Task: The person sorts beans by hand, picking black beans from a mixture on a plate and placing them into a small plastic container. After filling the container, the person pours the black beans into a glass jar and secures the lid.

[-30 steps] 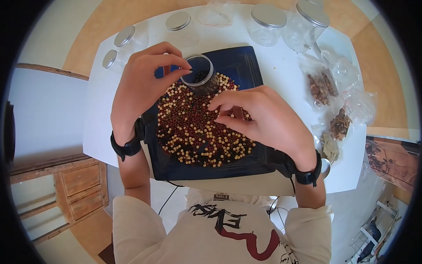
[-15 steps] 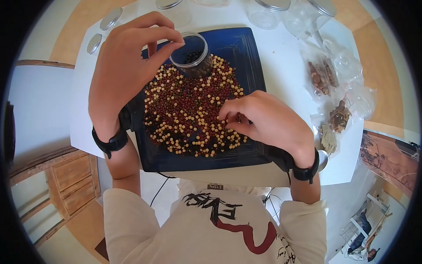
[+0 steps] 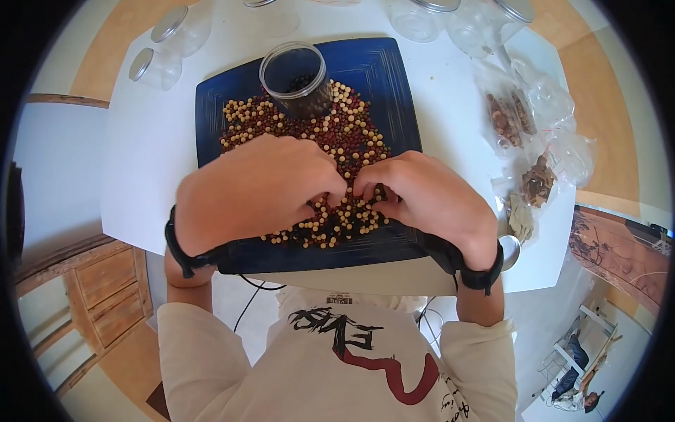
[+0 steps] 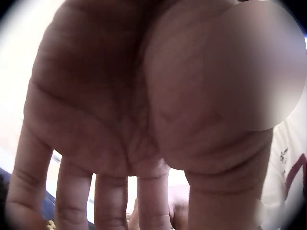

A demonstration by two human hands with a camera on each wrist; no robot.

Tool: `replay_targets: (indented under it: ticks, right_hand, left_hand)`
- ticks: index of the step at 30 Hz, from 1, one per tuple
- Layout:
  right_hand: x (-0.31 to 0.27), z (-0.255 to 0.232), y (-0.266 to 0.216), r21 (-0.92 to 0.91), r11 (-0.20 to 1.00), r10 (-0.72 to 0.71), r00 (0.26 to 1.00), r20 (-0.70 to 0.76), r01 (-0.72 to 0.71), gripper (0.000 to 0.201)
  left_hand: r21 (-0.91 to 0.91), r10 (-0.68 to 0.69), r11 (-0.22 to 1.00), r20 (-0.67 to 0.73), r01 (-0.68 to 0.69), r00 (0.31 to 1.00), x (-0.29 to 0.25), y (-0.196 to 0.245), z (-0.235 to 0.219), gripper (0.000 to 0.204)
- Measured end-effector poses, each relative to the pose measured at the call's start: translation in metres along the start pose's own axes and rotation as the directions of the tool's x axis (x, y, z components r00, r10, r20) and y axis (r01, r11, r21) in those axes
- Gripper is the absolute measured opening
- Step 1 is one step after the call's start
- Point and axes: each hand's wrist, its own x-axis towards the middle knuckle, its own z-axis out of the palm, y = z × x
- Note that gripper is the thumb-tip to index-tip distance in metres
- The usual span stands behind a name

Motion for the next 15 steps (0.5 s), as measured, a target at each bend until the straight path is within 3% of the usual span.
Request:
replay_targets:
  ticks: [3, 8, 11, 13, 14, 15]
  right_hand:
    - [0.001, 0.0, -0.002, -0.032, 0.999, 0.034, 0.999, 0.018, -0.033, 0.025]
    - [0.002, -0.007, -0.003, -0.061, 0.998, 0.015, 1.0, 0.027, -0.013, 0.024]
    - [0.0, -0.022, -0.012, 0.071, 0.997, -0.02, 1.0, -0.013, 0.021, 0.024]
    - [-0.001, -0.03, -0.02, 0.049, 0.998, -0.038, 0.986, -0.163, 0.046, 0.025]
    - [0.001, -0.035, -0.018, -0.001, 0.991, -0.13, 0.963, -0.235, 0.134, 0.026]
    - [0.002, -0.04, -0.021, -0.001, 0.991, -0.13, 0.963, -0.236, 0.133, 0.026]
  left_hand:
    - [0.019, 0.064, 0.998, -0.095, -0.062, 0.993, 0.001, 0.004, 0.018, 0.014]
    - [-0.013, 0.123, 0.992, -0.103, -0.125, 0.987, 0.01, -0.001, 0.037, 0.009]
    - [-0.001, 0.142, 0.99, -0.124, -0.143, 0.982, 0.014, -0.001, 0.041, 0.004]
    - [0.001, 0.152, 0.988, -0.104, -0.153, 0.983, 0.016, -0.003, 0.045, 0.002]
    - [-0.02, 0.179, 0.982, -0.173, -0.185, 0.969, 0.015, -0.003, 0.049, 0.002]
    - [-0.038, 0.203, 0.975, -0.242, -0.218, 0.949, 0.015, -0.005, 0.051, 0.004]
